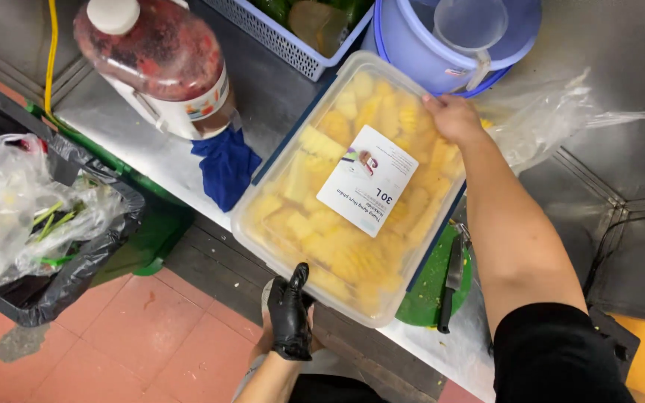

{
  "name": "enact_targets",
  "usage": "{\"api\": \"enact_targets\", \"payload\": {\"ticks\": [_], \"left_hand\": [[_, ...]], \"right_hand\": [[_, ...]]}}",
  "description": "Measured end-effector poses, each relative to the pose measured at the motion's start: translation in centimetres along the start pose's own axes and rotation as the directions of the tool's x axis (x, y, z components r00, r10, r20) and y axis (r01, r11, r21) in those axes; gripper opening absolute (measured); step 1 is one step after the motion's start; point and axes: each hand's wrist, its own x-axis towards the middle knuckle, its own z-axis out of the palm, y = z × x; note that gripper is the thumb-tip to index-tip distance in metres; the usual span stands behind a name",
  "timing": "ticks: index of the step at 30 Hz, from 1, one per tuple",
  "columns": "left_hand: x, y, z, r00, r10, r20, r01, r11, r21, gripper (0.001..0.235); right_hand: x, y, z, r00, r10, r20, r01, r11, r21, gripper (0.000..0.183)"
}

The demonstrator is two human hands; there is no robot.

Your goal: Cutting pineapple slices into smaller pieces, placing them into a large storage container, and putting the container in a refrigerator.

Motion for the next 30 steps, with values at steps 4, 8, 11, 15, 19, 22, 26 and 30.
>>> {"api": "enact_targets", "payload": {"ticks": [4,8,11,15,19,22,26,30], "left_hand": [[-0.6,9.4,12.8,0.989,0.067,-0.136,-0.061,0.997,0.048,0.023],[-1.8,17.1,17.4,0.809,0.128,-0.574,0.133,0.911,0.389,0.043],[-0.7,18.8,15.0,0.794,0.184,-0.579,0.144,0.869,0.474,0.045],[0.4,18.7,12.2,0.796,0.282,-0.536,0.071,0.835,0.545,0.04],[1.2,18.5,12.7,0.828,0.366,-0.426,0.009,0.75,0.661,0.044],[0.4,20.4,11.9,0.828,0.269,-0.492,0.049,0.839,0.541,0.037],[0.8,25.6,9.3,0.883,0.155,-0.443,0.098,0.862,0.498,0.04],[-1.0,32.1,5.2,0.912,0.059,-0.407,0.091,0.936,0.34,0.041]], "right_hand": [[-0.8,3.3,1.2,0.997,-0.079,0.004,0.079,0.993,-0.083,0.071],[-6.1,3.5,1.3,0.975,-0.02,0.222,0.03,0.999,-0.042,0.072],[-6.6,2.9,3.8,0.928,0.013,0.373,-0.113,0.962,0.247,0.071],[-6.0,1.3,4.3,0.844,-0.074,0.531,-0.301,0.754,0.584,0.075],[-7.9,-0.7,3.5,0.854,0.012,0.52,-0.329,0.786,0.523,0.079],[-11.1,-2.7,2.6,0.816,0.166,0.554,-0.477,0.735,0.482,0.075],[-14.5,-4.1,1.9,0.869,0.091,0.487,-0.393,0.727,0.564,0.069],[-18.1,-7.0,5.1,0.932,0.115,0.344,-0.277,0.837,0.471,0.064]]}}
